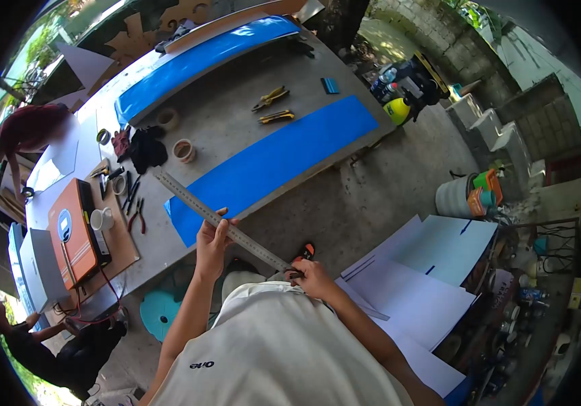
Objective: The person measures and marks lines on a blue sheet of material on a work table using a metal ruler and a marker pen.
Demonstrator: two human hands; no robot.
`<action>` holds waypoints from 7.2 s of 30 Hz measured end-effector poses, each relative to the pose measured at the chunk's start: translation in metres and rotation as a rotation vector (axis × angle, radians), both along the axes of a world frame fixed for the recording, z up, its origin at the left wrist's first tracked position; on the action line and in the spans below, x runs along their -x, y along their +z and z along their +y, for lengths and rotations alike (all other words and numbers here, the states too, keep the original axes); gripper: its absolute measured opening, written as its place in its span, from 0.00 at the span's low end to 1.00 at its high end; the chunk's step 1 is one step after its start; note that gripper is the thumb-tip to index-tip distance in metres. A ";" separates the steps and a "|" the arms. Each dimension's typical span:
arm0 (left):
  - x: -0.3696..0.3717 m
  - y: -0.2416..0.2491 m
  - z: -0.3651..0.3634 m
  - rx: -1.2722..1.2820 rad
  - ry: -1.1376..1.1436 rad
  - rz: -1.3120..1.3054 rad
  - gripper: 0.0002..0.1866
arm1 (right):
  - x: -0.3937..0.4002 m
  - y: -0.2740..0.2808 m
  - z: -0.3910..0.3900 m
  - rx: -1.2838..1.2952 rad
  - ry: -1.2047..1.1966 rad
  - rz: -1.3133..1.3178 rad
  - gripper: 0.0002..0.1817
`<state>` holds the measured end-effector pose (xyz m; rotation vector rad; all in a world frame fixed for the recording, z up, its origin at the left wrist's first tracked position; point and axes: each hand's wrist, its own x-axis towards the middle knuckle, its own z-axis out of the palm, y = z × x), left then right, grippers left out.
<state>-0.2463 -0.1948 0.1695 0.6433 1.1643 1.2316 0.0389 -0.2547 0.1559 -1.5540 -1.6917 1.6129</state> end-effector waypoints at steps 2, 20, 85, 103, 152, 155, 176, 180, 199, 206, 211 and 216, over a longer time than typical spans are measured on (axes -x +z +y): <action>-0.035 -0.007 0.013 0.015 -0.035 0.008 0.17 | -0.034 0.003 0.005 -0.021 0.015 0.010 0.07; -0.203 -0.049 0.163 0.039 -0.125 0.028 0.20 | -0.236 -0.033 0.059 0.083 -0.322 -0.008 0.06; -0.326 -0.230 0.433 -0.155 -0.382 1.590 0.51 | -0.308 -0.202 0.368 0.332 -0.324 -0.015 0.11; -0.327 -0.226 0.435 -0.116 -0.433 1.615 0.55 | -0.298 -0.200 0.391 0.345 -0.340 0.024 0.13; -0.325 -0.227 0.434 -0.117 -0.434 1.596 0.53 | -0.299 -0.198 0.394 0.340 -0.289 0.023 0.12; -0.325 -0.227 0.434 -0.112 -0.441 1.600 0.54 | -0.300 -0.199 0.394 0.349 -0.290 0.027 0.12; -0.326 -0.227 0.434 -0.112 -0.443 1.599 0.53 | -0.300 -0.197 0.395 0.374 -0.301 0.023 0.15; -0.326 -0.227 0.434 -0.112 -0.443 1.595 0.53 | -0.300 -0.196 0.396 0.368 -0.289 0.010 0.15; -0.326 -0.225 0.435 -0.115 -0.436 1.561 0.51 | -0.314 -0.149 0.455 -0.449 -0.293 -0.153 0.21; -0.325 -0.224 0.435 -0.129 -0.401 1.494 0.50 | -0.255 -0.165 0.522 -0.282 -0.278 0.203 0.12; -0.324 -0.226 0.434 -0.149 -0.391 1.462 0.45 | -0.215 -0.195 0.549 -0.355 -0.306 0.223 0.15; -0.324 -0.226 0.435 -0.160 -0.386 1.451 0.41 | -0.208 -0.212 0.563 -0.418 -0.264 0.197 0.12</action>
